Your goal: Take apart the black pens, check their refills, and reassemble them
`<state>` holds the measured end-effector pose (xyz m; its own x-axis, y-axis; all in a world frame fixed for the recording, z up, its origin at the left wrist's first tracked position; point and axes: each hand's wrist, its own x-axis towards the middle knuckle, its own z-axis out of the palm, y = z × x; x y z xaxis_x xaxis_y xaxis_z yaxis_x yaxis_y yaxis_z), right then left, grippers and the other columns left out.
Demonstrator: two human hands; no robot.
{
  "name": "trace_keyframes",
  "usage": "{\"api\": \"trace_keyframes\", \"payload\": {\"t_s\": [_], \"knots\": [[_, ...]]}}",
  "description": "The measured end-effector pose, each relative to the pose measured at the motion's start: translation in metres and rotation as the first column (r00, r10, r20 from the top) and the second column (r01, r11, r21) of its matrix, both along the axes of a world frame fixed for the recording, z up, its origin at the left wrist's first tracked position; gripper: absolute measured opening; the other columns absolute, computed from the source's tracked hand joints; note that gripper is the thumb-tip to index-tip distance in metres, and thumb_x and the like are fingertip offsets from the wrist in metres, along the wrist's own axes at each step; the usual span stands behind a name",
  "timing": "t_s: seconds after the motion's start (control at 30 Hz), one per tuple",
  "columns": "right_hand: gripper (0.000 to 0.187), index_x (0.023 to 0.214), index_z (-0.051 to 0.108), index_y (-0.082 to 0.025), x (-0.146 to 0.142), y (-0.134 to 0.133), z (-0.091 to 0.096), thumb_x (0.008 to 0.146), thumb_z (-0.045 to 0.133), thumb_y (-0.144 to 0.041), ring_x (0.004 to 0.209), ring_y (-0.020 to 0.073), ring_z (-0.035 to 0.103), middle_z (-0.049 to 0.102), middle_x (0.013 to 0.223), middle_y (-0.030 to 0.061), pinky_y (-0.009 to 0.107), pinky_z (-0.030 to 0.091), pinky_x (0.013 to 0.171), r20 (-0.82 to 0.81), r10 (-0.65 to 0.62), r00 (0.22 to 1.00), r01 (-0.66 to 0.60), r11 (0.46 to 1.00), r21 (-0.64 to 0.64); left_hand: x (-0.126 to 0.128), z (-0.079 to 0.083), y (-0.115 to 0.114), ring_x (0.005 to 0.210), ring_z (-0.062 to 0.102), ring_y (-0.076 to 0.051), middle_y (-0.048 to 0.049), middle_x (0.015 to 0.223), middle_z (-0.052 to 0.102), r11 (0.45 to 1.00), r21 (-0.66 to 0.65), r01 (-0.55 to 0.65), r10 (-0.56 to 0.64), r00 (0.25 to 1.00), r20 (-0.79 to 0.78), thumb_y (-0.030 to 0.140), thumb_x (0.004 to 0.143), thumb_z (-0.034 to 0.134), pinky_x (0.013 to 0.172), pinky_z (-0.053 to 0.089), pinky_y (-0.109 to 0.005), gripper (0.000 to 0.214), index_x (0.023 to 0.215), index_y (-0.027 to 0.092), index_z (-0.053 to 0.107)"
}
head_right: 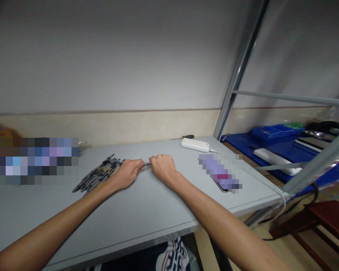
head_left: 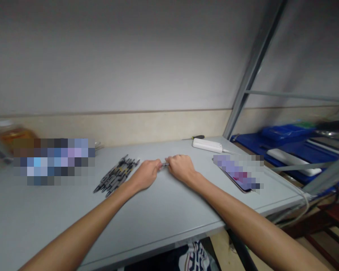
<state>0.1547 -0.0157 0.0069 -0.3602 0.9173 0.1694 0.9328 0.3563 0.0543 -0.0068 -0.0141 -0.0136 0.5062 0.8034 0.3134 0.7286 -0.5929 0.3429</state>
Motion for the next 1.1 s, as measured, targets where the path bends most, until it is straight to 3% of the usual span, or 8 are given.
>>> {"api": "trace_keyframes", "payload": {"t_s": [0.2,0.33,0.47,0.57,0.7,0.9,1.03,1.1], "knots": [[0.038,0.092,0.060,-0.014,0.011,-0.004,0.002,0.091,0.034,-0.041,0.085,0.0206,0.056,0.063,0.089,0.0122,0.030,0.036,0.074,-0.110,0.214,0.971,-0.199,0.970,0.137,-0.011,0.008,-0.002,0.070,0.053,-0.014,-0.0026,0.074,0.063,0.995,-0.084,-0.047,0.069,0.958,0.278,0.033,0.086,0.037,0.066,0.040,-0.025,0.029,0.076,0.017,0.058],[0.037,0.076,0.060,-0.013,0.027,0.004,0.000,0.093,0.033,-0.033,0.069,0.0127,0.052,0.061,0.074,0.0055,0.024,0.035,0.068,-0.418,0.299,0.858,-0.322,0.947,0.016,-0.017,0.006,0.003,0.060,0.051,-0.012,0.0002,0.065,0.058,0.982,-0.176,-0.071,0.155,0.833,0.530,0.037,0.081,0.047,0.058,0.040,-0.023,0.022,0.078,0.016,0.053],[0.026,0.080,0.057,-0.013,0.039,0.015,-0.003,0.084,0.048,-0.037,0.059,0.0107,0.050,0.057,0.065,0.0007,0.022,0.036,0.058,-0.773,0.152,0.616,-0.398,0.907,-0.139,-0.013,0.001,0.004,0.053,0.049,-0.010,0.0028,0.055,0.053,0.960,-0.278,0.009,0.197,0.686,0.700,0.041,0.076,0.055,0.056,0.039,-0.023,0.026,0.072,0.016,0.051],[0.028,0.085,0.056,-0.015,0.042,0.019,-0.003,0.072,0.064,-0.038,0.056,0.0094,0.047,0.054,0.066,-0.0021,0.021,0.036,0.054,-0.875,0.118,0.470,-0.419,0.902,-0.104,-0.008,0.000,0.004,0.053,0.052,-0.010,0.0010,0.056,0.057,0.929,-0.362,0.076,0.256,0.574,0.778,0.044,0.069,0.063,0.057,0.041,-0.024,0.030,0.070,0.015,0.054],[0.035,0.087,0.058,-0.016,0.042,0.018,0.000,0.063,0.072,-0.039,0.059,0.0084,0.048,0.054,0.076,-0.0011,0.020,0.036,0.052,-0.886,0.121,0.447,-0.375,0.925,-0.063,-0.007,0.000,0.005,0.055,0.054,-0.009,-0.0010,0.061,0.061,0.870,-0.449,0.202,0.327,0.445,0.834,0.043,0.064,0.068,0.061,0.045,-0.024,0.033,0.073,0.013,0.057],[0.044,0.069,0.057,-0.013,0.044,0.019,0.001,0.079,0.047,-0.054,0.040,0.0073,0.043,0.051,0.051,-0.0016,0.021,0.032,0.040,-0.870,-0.096,0.483,-0.374,0.877,-0.304,-0.012,-0.002,0.009,0.057,0.057,-0.010,-0.0022,0.063,0.064,0.880,-0.430,0.201,0.328,0.397,0.857,0.040,0.064,0.071,0.062,0.045,-0.024,0.033,0.077,0.012,0.060],[0.036,0.077,0.058,-0.015,0.046,0.020,0.003,0.064,0.068,-0.047,0.046,0.0075,0.047,0.052,0.055,-0.0038,0.019,0.036,0.041,-0.928,-0.075,0.366,-0.421,0.875,-0.237,-0.013,-0.002,0.010,0.056,0.057,-0.009,-0.0021,0.063,0.065,0.885,-0.425,0.192,0.328,0.393,0.859,0.040,0.063,0.071,0.061,0.045,-0.024,0.033,0.077,0.012,0.060],[0.041,0.082,0.057,-0.017,0.047,0.021,0.003,0.058,0.074,-0.045,0.047,0.0076,0.049,0.055,0.061,-0.0038,0.018,0.036,0.039,-0.931,-0.093,0.352,-0.403,0.883,-0.240,-0.013,-0.002,0.010,0.055,0.056,-0.009,-0.0022,0.062,0.065,0.879,-0.430,0.208,0.327,0.392,0.860,0.040,0.063,0.071,0.061,0.046,-0.024,0.032,0.075,0.012,0.060]]}}
